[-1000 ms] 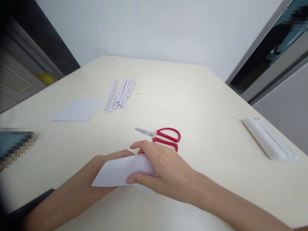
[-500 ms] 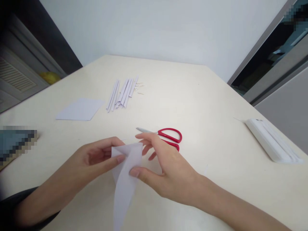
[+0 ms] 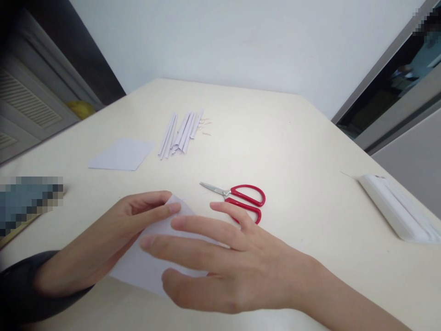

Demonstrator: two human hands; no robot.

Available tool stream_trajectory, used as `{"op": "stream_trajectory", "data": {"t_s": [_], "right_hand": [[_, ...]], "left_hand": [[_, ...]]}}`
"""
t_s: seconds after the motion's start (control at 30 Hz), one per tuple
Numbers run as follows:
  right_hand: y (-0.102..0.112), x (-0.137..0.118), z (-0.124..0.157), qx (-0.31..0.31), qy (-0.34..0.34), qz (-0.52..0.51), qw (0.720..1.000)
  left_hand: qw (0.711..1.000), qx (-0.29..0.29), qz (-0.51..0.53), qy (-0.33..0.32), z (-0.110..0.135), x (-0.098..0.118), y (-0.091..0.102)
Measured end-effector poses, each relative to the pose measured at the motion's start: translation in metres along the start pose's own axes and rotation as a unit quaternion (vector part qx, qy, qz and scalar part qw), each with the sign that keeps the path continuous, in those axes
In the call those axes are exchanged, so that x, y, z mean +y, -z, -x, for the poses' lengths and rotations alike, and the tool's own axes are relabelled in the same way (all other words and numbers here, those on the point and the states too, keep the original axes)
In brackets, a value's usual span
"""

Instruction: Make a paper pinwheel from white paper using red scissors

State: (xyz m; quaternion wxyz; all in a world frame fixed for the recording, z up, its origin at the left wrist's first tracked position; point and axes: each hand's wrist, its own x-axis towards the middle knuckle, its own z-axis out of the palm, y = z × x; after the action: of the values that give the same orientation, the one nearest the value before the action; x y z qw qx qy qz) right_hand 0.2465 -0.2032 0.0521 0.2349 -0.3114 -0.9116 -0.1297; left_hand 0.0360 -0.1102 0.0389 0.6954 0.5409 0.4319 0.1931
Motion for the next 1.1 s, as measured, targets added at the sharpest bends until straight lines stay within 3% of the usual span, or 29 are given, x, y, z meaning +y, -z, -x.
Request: {"op": "stream_trajectory", "data": {"t_s": [0.1,0.27,0.43,0.6,0.8,0.97,1.1], "right_hand": [[-0.002,0.000,-0.002,0.018,0.036,0.011,0.999],[-0.008,-0.001,0.001,-0.018,0.069,0.009,0.997],[-0.005,-0.002,0.002,-0.019,0.067,0.002,0.998],[-0.004,-0.002,-0.002,0.009,-0.007,-0.068,0.998],[-0.012,-0.005,0.000,0.017,-0.063,-0.137,0.988],[-0.010,-0.007,-0.003,0.014,-0.145,-0.224,0.964],[-0.011,-0.006,-0.006,0.036,-0.206,-0.287,0.935]], "left_hand": [[1.000,-0.006,0.006,-0.011,-0.002,-0.002,0.000],[0.999,-0.013,0.045,0.000,-0.003,-0.002,-0.001],[0.998,-0.020,0.056,0.004,-0.001,-0.001,-0.001],[0.998,-0.004,0.061,0.017,0.001,-0.002,0.000],[0.997,-0.001,0.054,-0.050,0.002,0.001,-0.007],[0.993,-0.019,-0.068,-0.097,0.006,0.002,-0.011],[0.986,-0.028,-0.128,-0.099,0.010,0.004,-0.013]]}}
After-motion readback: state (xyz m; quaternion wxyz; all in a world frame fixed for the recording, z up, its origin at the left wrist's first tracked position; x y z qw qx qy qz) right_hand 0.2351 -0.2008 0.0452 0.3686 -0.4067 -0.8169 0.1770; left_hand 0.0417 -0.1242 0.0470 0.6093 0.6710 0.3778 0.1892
